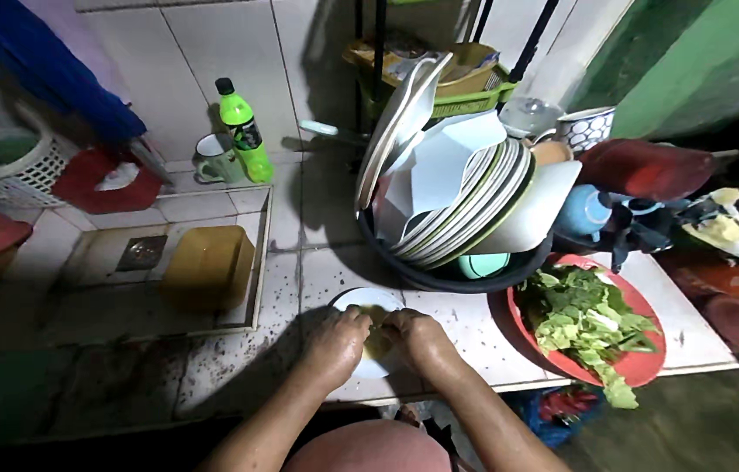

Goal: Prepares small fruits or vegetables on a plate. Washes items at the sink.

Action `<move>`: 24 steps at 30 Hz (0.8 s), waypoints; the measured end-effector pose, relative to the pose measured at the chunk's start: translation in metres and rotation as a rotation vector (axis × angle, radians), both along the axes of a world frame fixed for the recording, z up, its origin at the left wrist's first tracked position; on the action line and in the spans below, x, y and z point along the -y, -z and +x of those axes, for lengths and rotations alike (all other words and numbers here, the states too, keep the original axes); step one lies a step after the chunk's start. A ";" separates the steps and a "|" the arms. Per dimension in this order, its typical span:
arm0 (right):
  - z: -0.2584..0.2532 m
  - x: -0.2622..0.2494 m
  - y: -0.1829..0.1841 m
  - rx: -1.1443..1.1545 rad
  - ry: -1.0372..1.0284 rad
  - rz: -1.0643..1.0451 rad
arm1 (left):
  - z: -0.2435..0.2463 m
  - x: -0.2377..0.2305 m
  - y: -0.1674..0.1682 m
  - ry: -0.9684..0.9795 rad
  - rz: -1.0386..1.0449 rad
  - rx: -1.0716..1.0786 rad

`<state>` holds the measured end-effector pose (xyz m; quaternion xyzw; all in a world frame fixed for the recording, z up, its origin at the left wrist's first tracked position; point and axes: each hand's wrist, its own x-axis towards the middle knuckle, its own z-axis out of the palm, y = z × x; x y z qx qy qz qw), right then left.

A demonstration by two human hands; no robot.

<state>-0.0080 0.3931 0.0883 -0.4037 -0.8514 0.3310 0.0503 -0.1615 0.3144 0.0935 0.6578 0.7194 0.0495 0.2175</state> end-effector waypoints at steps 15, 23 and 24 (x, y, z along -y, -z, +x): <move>0.001 0.021 -0.025 -0.411 0.029 0.344 | 0.003 0.013 -0.024 0.003 0.515 -0.024; 0.004 0.007 -0.014 0.067 0.009 -0.022 | -0.003 0.013 -0.006 -0.068 0.296 -0.088; 0.009 0.006 -0.015 -0.030 0.060 -0.084 | 0.001 0.015 -0.006 -0.107 0.309 -0.026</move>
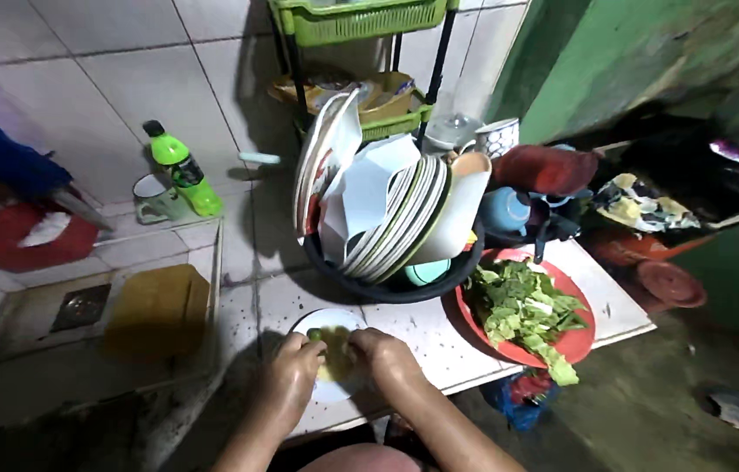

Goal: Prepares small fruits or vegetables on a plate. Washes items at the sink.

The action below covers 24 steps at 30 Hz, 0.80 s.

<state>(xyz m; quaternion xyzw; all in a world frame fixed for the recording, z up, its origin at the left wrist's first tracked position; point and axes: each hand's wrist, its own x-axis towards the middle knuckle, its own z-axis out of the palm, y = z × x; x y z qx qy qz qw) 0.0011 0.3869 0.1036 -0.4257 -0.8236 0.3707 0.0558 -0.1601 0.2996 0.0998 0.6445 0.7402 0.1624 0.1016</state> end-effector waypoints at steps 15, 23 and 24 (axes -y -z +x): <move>0.213 0.031 0.052 -0.392 0.598 -0.615 | 0.009 0.004 -0.013 -0.011 -0.094 0.445; 0.350 -0.057 0.184 0.183 1.144 -0.455 | -0.013 0.020 -0.028 -0.242 -0.214 0.432; 0.358 -0.063 0.190 0.132 1.206 -0.463 | -0.015 0.022 -0.027 -0.245 -0.214 0.423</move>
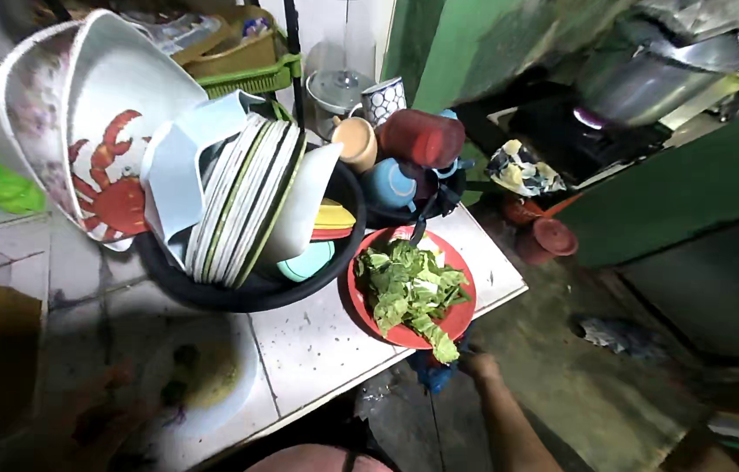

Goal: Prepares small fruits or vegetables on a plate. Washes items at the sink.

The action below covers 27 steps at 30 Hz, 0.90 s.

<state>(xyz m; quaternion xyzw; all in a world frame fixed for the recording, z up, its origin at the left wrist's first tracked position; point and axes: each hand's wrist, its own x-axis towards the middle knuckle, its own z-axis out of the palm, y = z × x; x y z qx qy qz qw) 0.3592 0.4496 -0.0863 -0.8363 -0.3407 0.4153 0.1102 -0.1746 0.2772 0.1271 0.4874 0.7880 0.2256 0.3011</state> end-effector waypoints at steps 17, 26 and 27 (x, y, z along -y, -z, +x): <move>-0.272 0.060 -0.181 -0.126 -1.332 0.111 | -0.003 -0.011 0.044 0.119 -0.120 -0.211; -0.382 0.073 -0.173 -0.496 -1.032 0.192 | -0.010 -0.009 0.042 0.226 0.073 -0.140; -0.382 0.075 -0.174 -0.603 -0.916 0.141 | -0.009 -0.007 0.042 0.237 0.135 -0.118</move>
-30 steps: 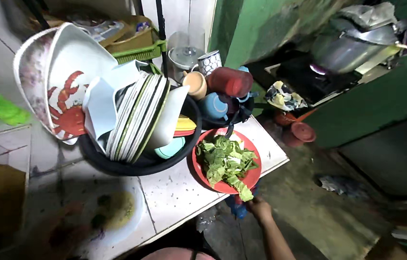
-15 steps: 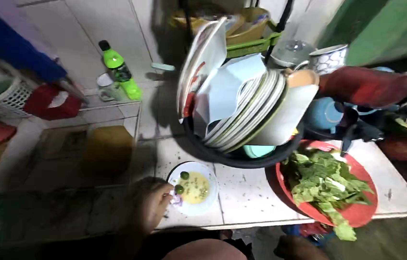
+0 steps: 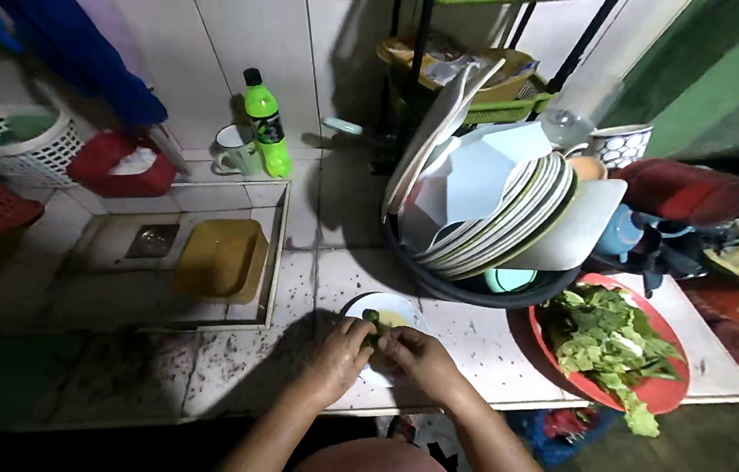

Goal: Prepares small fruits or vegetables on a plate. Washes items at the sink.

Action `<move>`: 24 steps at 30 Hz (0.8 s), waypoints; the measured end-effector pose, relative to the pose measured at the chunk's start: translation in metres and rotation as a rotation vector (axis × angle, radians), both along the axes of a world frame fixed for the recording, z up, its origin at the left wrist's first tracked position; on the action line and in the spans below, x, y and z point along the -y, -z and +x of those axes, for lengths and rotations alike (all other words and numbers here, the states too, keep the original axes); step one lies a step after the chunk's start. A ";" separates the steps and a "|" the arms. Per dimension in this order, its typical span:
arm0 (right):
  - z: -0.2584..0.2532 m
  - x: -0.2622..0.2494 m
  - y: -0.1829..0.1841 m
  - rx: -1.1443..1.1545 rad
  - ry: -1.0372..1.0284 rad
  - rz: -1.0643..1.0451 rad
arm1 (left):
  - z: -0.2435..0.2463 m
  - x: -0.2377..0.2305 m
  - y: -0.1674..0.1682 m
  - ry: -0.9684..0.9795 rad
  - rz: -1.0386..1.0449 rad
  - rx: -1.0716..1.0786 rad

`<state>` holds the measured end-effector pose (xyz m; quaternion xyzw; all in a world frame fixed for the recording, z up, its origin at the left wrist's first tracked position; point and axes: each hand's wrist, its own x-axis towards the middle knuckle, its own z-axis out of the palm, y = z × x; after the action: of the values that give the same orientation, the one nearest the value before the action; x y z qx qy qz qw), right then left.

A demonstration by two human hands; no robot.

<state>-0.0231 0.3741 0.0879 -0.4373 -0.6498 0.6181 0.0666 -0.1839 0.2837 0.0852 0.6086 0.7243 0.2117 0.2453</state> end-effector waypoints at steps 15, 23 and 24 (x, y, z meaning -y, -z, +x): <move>0.019 0.016 0.029 -0.327 0.127 0.286 | 0.003 -0.004 -0.011 -0.162 -0.168 0.656; 0.022 -0.001 0.015 -0.185 -0.016 0.426 | 0.007 -0.013 -0.017 -0.030 -0.138 0.430; 0.022 -0.004 0.013 -0.155 -0.045 0.442 | 0.007 -0.014 -0.017 -0.010 -0.115 0.370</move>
<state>-0.0015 0.3779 0.0746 -0.3485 -0.7719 0.4940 0.1967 -0.1770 0.2976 0.1025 0.5405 0.6810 0.2793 0.4075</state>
